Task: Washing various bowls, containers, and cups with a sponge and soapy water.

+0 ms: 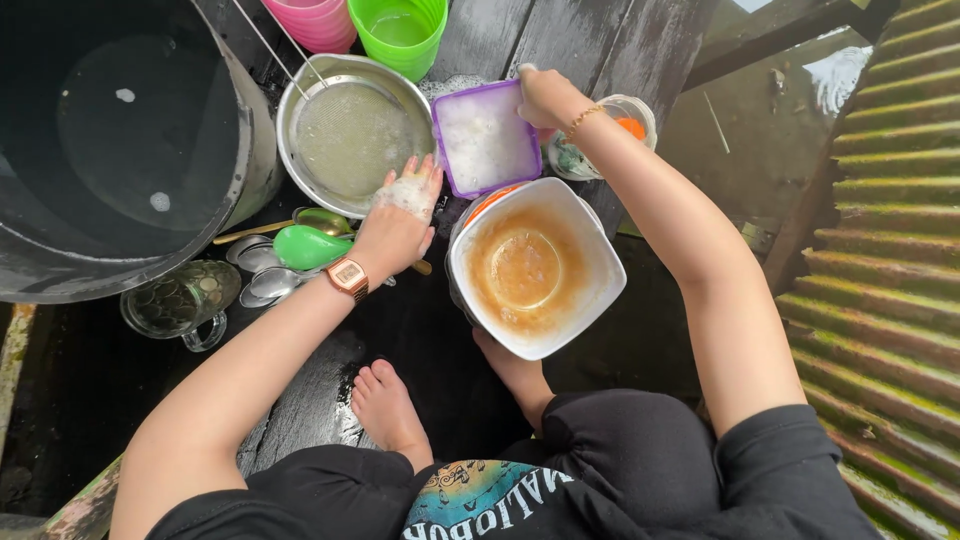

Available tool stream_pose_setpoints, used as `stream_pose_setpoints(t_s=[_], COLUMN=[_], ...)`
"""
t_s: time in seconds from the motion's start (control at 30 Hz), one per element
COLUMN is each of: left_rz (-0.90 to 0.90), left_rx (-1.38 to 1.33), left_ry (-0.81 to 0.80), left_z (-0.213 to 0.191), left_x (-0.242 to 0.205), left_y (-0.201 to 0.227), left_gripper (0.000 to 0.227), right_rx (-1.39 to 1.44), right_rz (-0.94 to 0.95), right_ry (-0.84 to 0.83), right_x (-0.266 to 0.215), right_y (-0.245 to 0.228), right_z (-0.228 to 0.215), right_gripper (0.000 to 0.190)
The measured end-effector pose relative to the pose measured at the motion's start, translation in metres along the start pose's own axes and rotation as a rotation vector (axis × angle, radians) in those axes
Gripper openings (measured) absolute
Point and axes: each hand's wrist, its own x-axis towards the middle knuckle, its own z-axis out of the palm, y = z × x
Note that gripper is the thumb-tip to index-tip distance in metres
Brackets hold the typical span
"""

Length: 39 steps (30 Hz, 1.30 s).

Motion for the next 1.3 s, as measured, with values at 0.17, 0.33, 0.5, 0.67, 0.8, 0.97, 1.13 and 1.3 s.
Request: stream_pose_setpoints(t_s=[0.17, 0.33, 0.5, 0.67, 0.8, 0.97, 1.13, 1.3], left_rz=[-0.001, 0.002, -0.01, -0.024, -0.056, -0.079, -0.104, -0.11], left_rx=[-0.023, -0.027, -0.016, -0.024, -0.047, -0.052, -0.039, -0.044], left_ry=[-0.004, -0.008, -0.031, -0.044, -0.06, -0.085, -0.094, -0.094], left_z=[0.001, 0.002, -0.001, -0.008, -0.007, -0.007, -0.01, -0.01], left_x=[-0.005, -0.007, -0.012, -0.014, -0.016, -0.013, -0.011, -0.01], left_y=[0.001, 0.0, 0.0, 0.001, -0.004, -0.005, -0.007, -0.009], left_gripper=[0.093, 0.095, 0.096, 0.097, 0.096, 0.094, 0.092, 0.089], right_rx=[0.128, 0.353, 0.393, 0.433, 0.583, 0.726, 1.182, 1.377], right_rz=[0.07, 0.072, 0.102, 0.254, 0.242, 0.209, 0.202, 0.362], right_ry=[-0.068, 0.005, 0.048, 0.167, 0.168, 0.285, 0.467, 0.636], right_x=[0.013, 0.034, 0.08, 0.114, 0.097, 0.077, 0.065, 0.03], right_y=[0.011, 0.027, 0.067, 0.129, 0.17, 0.235, 0.298, 0.318], right_z=[0.0, -0.013, -0.02, -0.02, -0.036, -0.044, -0.037, -0.039], right_gripper=[0.039, 0.036, 0.03, 0.034, 0.032, 0.022, 0.03, 0.04])
